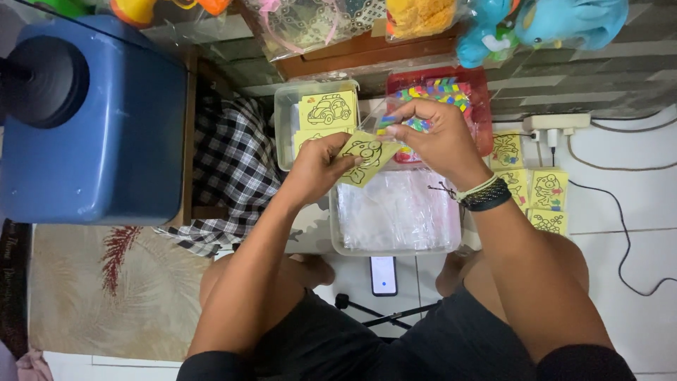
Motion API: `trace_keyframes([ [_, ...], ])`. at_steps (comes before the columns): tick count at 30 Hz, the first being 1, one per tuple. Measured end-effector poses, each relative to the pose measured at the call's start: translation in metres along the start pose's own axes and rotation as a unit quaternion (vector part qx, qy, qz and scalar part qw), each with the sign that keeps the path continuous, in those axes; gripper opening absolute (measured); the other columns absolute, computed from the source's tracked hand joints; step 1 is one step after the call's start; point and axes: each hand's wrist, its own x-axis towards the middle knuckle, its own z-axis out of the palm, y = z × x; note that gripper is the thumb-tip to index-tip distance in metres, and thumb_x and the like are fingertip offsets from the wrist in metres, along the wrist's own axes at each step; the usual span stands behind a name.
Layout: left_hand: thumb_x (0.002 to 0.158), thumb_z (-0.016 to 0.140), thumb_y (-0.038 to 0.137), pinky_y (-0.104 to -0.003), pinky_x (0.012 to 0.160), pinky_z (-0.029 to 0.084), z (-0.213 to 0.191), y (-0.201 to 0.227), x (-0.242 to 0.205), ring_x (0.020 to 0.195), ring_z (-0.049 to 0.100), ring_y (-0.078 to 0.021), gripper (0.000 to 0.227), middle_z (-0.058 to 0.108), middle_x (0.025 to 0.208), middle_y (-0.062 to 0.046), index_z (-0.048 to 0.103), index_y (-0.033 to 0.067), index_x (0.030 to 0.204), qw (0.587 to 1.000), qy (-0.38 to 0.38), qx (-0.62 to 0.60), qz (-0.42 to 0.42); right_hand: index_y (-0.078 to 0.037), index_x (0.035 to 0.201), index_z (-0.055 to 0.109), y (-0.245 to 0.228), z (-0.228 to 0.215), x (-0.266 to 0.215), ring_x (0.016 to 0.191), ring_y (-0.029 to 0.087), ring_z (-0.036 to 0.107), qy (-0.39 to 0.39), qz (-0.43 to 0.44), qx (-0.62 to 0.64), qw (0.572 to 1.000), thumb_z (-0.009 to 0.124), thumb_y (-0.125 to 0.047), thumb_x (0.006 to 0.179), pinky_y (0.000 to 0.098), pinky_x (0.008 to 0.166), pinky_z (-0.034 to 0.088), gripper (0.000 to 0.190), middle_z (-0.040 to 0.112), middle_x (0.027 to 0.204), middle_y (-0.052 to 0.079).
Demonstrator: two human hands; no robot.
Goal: The person places illustrated yellow cards and small bags of colored sand into clear plastic sleeves by hand.
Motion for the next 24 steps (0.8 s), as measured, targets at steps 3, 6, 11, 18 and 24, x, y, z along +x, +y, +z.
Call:
trace_keyframes([
  [3, 0.087, 0.078, 0.006, -0.03, 0.059, 0.046, 0.0, -0.008, 0.002, 0.06, 0.053, -0.013, 0.023, 0.058, 0.055, -0.008, 0.075, 0.0059, 0.11, 1.0, -0.011, -0.001, -0.009, -0.001, 0.109, 0.073, -0.009, 0.001, 0.001, 0.092, 0.019, 0.063, 0.002, -0.012, -0.01, 1.0, 0.08, 0.001, 0.091, 0.039, 0.091, 0.051, 0.02, 0.07, 0.089, 0.011],
  [6, 0.087, 0.078, 0.006, -0.031, 0.06, 0.049, 0.0, -0.011, 0.004, 0.06, 0.056, -0.0136, 0.024, 0.066, 0.06, -0.01, 0.076, 0.0063, 0.11, 1.0, -0.011, -0.017, -0.014, -0.004, 0.117, 0.073, -0.022, 0.003, 0.001, 0.09, 0.021, 0.065, 0.004, -0.031, -0.027, 0.999, 0.076, 0.003, 0.092, 0.0389, 0.093, 0.05, 0.026, 0.07, 0.086, 0.01],
  [11, 0.087, 0.079, 0.008, -0.032, 0.06, 0.05, 0.0, -0.01, 0.003, 0.063, 0.057, -0.0128, 0.025, 0.067, 0.061, -0.01, 0.075, 0.0064, 0.112, 0.999, -0.013, -0.022, -0.026, -0.006, 0.107, 0.077, -0.015, 0.004, 0.0, 0.086, 0.019, 0.066, 0.015, -0.034, -0.069, 0.997, 0.073, -0.002, 0.098, 0.0362, 0.088, 0.05, 0.011, 0.071, 0.082, 0.009],
  [18, 0.09, 0.076, 0.004, -0.033, 0.065, 0.056, -0.001, -0.009, 0.002, 0.069, 0.061, -0.0137, 0.026, 0.075, 0.074, -0.017, 0.074, 0.0033, 0.115, 0.996, -0.025, -0.074, -0.037, -0.004, 0.105, 0.076, -0.004, 0.0, 0.001, 0.091, 0.018, 0.064, 0.021, -0.031, -0.04, 0.999, 0.077, -0.001, 0.091, 0.0372, 0.091, 0.05, 0.014, 0.072, 0.087, 0.009],
  [24, 0.091, 0.075, 0.002, -0.032, 0.067, 0.057, -0.001, -0.012, 0.004, 0.072, 0.061, -0.013, 0.026, 0.075, 0.076, -0.015, 0.072, 0.0023, 0.116, 0.992, -0.025, -0.116, -0.037, -0.005, 0.104, 0.076, -0.006, -0.002, 0.002, 0.09, 0.018, 0.067, 0.034, -0.044, -0.058, 0.997, 0.08, 0.0, 0.09, 0.0361, 0.089, 0.051, 0.015, 0.071, 0.086, 0.009],
])
